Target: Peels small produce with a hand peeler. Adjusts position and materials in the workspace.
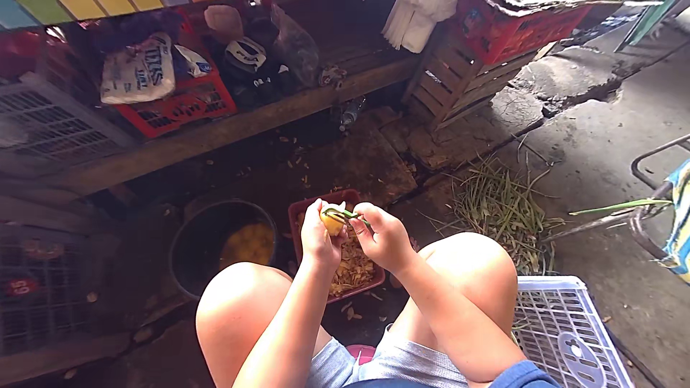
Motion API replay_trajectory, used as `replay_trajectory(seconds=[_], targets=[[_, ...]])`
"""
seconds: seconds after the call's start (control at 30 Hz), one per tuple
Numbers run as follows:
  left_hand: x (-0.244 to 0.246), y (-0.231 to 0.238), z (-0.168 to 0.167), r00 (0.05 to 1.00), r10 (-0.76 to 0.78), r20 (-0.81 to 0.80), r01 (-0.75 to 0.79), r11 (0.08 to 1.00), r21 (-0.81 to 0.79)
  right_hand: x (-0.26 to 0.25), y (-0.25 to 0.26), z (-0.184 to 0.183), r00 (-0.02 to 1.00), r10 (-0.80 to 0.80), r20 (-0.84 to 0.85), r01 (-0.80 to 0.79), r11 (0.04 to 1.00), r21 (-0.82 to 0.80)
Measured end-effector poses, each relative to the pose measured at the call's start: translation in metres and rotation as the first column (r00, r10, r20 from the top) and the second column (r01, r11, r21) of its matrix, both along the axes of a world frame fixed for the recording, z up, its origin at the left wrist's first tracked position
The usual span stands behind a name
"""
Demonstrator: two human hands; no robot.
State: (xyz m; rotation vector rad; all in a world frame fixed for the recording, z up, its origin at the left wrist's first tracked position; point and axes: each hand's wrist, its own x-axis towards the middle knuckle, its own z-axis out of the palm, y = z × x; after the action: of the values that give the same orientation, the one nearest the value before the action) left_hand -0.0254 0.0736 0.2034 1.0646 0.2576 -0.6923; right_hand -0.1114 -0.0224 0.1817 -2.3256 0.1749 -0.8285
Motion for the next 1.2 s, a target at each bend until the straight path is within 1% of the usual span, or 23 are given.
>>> replay_trajectory(seconds=[0.07,0.13,0.2,0.27,0.33,0.37,0.4,0.43,0.47,0.5,0.57,0.63,0.7,0.77,0.83,0.93,1.0,1.07,1.1,1.13,1.2], targets=[[-0.001,0.002,-0.004,0.996,-0.02,0.085,0.021,1.0,-0.009,0.002,-0.002,-0.002,1.0,0.018,0.016,-0.018,1.0,0.017],[0.0,0.005,-0.006,0.986,-0.057,0.158,0.061,0.998,-0.02,0.004,-0.009,-0.001,1.0,0.026,0.001,-0.026,0.997,0.075],[0.001,0.004,-0.005,0.991,-0.058,0.124,0.061,0.998,-0.02,0.005,-0.011,-0.001,1.0,0.009,-0.007,-0.008,0.995,0.096],[0.002,0.003,-0.007,0.994,-0.061,0.089,0.062,0.998,-0.007,0.006,-0.009,-0.002,0.999,-0.033,-0.003,0.033,0.999,0.04],[-0.001,0.0,-0.01,0.989,-0.068,0.131,0.06,0.996,0.06,0.007,-0.005,-0.003,0.995,-0.091,-0.039,0.091,0.996,0.0],[-0.005,-0.001,-0.012,0.981,-0.089,0.174,0.073,0.993,0.098,0.008,-0.003,-0.001,0.987,-0.12,-0.104,0.121,0.993,0.006],[-0.01,-0.002,-0.013,0.971,-0.109,0.213,0.085,0.99,0.116,0.008,-0.003,0.002,0.967,-0.133,-0.219,0.145,0.989,0.04],[-0.017,-0.003,-0.012,0.962,-0.122,0.243,0.097,0.989,0.116,0.01,-0.005,0.005,0.931,-0.126,-0.341,0.166,0.982,0.092],[-0.02,-0.004,-0.011,0.962,-0.12,0.244,0.098,0.99,0.102,0.012,-0.008,0.005,0.91,-0.11,-0.399,0.18,0.973,0.144],[-0.019,-0.004,-0.009,0.973,-0.106,0.207,0.091,0.993,0.081,0.012,-0.011,0.004,0.916,-0.105,-0.386,0.186,0.966,0.178],[-0.009,-0.002,-0.005,0.997,-0.07,0.043,0.069,0.997,0.022,0.009,-0.013,0.002,0.95,-0.123,-0.286,0.181,0.966,0.186],[0.0,0.0,0.002,0.991,-0.06,-0.117,0.05,0.995,-0.088,0.006,-0.015,0.0,0.969,-0.142,-0.203,0.18,0.967,0.179],[0.002,0.001,0.003,0.982,-0.085,-0.168,0.055,0.982,-0.179,0.004,-0.014,-0.002,0.98,-0.137,-0.146,0.165,0.966,0.2],[0.001,-0.001,0.0,0.981,-0.107,-0.164,0.074,0.977,-0.198,0.001,-0.008,-0.002,0.99,-0.111,-0.087,0.125,0.976,0.177],[0.0,-0.001,-0.005,0.985,-0.12,-0.121,0.094,0.975,-0.2,-0.003,-0.001,-0.001,0.996,-0.063,-0.058,0.07,0.99,0.119],[-0.001,0.0,-0.008,0.99,-0.135,-0.032,0.13,0.982,-0.135,-0.001,-0.001,-0.001,0.999,-0.017,-0.038,0.018,1.0,0.013],[-0.002,0.003,-0.005,0.987,-0.157,0.018,0.158,0.983,-0.09,0.0,-0.014,-0.002,0.992,-0.061,-0.108,0.06,0.998,-0.008],[-0.003,0.007,0.0,0.984,-0.168,0.063,0.173,0.98,-0.097,0.003,-0.026,-0.003,0.96,-0.155,-0.233,0.148,0.988,-0.048],[-0.003,0.008,0.002,0.984,-0.154,0.086,0.163,0.982,-0.098,0.004,-0.028,-0.002,0.945,-0.174,-0.276,0.174,0.984,-0.023],[-0.002,0.008,0.003,0.986,-0.137,0.098,0.145,0.985,-0.088,0.004,-0.027,-0.001,0.945,-0.171,-0.278,0.184,0.983,0.02],[-0.001,0.006,0.0,0.991,-0.106,0.087,0.11,0.993,-0.048,0.002,-0.02,0.001,0.971,-0.145,-0.191,0.163,0.983,0.084]])
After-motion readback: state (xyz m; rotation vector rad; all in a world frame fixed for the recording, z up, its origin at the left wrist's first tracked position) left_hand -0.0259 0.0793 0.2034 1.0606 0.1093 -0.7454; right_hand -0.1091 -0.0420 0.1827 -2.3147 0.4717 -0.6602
